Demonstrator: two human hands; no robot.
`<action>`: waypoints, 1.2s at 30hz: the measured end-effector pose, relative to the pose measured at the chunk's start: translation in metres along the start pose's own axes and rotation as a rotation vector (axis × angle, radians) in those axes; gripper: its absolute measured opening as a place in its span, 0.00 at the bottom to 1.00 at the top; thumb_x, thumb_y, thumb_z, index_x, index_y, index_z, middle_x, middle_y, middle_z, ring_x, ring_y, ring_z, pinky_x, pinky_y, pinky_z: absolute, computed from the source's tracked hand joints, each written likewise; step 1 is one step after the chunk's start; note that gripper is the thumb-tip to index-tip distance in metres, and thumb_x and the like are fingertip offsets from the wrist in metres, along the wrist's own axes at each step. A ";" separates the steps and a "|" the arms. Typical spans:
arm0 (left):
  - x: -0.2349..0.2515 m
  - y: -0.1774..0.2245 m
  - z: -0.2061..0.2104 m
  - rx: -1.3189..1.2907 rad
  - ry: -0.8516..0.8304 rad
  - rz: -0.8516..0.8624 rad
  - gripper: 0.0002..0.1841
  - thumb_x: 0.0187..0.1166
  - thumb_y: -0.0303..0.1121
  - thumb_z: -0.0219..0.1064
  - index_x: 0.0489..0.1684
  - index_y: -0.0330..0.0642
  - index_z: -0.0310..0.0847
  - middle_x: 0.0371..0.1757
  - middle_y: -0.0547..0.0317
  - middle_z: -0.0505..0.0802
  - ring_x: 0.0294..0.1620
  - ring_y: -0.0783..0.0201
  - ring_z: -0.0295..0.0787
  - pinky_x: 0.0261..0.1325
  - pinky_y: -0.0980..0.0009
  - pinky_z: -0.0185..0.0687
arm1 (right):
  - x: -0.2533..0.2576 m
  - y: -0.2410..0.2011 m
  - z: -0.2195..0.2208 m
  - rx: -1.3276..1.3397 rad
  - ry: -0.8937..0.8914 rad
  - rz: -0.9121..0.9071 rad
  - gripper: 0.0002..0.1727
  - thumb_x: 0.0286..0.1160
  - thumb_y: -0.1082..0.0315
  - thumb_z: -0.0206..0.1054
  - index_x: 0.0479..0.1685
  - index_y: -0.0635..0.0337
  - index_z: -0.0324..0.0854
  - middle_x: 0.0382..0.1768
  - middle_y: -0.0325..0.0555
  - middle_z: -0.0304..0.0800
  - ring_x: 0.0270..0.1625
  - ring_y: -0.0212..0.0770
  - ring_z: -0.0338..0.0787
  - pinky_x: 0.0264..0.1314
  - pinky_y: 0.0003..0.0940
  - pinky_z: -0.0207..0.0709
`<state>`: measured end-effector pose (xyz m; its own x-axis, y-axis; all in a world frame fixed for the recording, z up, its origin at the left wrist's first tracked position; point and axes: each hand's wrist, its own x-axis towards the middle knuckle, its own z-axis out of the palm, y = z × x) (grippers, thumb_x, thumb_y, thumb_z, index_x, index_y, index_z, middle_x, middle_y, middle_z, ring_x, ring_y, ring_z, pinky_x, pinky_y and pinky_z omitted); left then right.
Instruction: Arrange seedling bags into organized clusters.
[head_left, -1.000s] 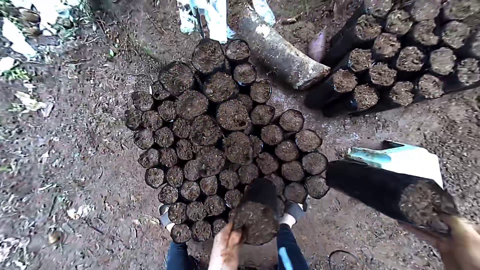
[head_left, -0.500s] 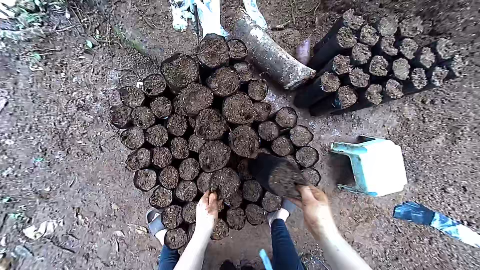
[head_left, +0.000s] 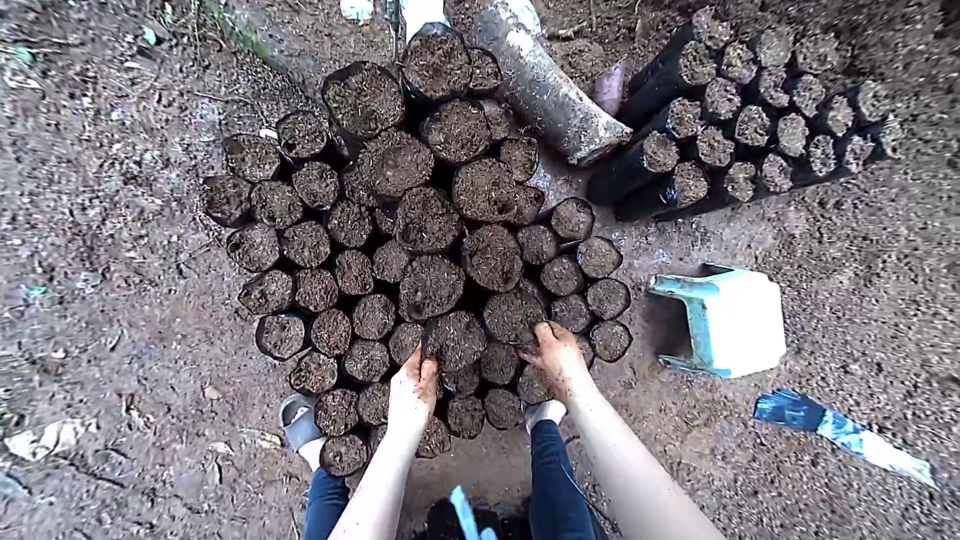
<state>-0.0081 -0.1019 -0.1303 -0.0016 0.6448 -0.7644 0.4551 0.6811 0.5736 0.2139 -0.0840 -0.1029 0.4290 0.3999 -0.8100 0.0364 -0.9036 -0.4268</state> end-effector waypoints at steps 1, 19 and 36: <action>0.003 0.002 -0.002 0.008 -0.034 -0.019 0.21 0.93 0.35 0.49 0.71 0.32 0.80 0.55 0.40 0.92 0.56 0.54 0.91 0.66 0.54 0.83 | 0.000 -0.002 -0.005 0.003 -0.037 0.019 0.23 0.97 0.60 0.46 0.72 0.70 0.74 0.61 0.64 0.84 0.56 0.50 0.92 0.59 0.46 0.87; -0.042 0.080 0.010 0.515 0.087 -0.138 0.33 0.89 0.50 0.61 0.78 0.28 0.66 0.70 0.28 0.82 0.70 0.37 0.83 0.72 0.39 0.77 | 0.022 -0.025 -0.044 -0.047 -0.404 0.207 0.44 0.77 0.42 0.72 0.83 0.64 0.65 0.65 0.63 0.85 0.58 0.53 0.92 0.62 0.46 0.86; -0.022 0.135 0.166 -0.869 0.421 -0.402 0.18 0.96 0.50 0.43 0.38 0.50 0.67 0.22 0.66 0.75 0.15 0.73 0.69 0.19 0.78 0.70 | 0.069 0.035 -0.311 -0.250 -0.307 -0.344 0.23 0.93 0.57 0.52 0.70 0.65 0.79 0.63 0.59 0.89 0.64 0.53 0.90 0.72 0.54 0.79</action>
<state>0.2010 -0.0820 -0.0851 -0.3971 0.2708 -0.8769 -0.4446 0.7791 0.4419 0.5256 -0.1358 -0.0481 0.0712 0.6728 -0.7364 0.3589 -0.7061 -0.6104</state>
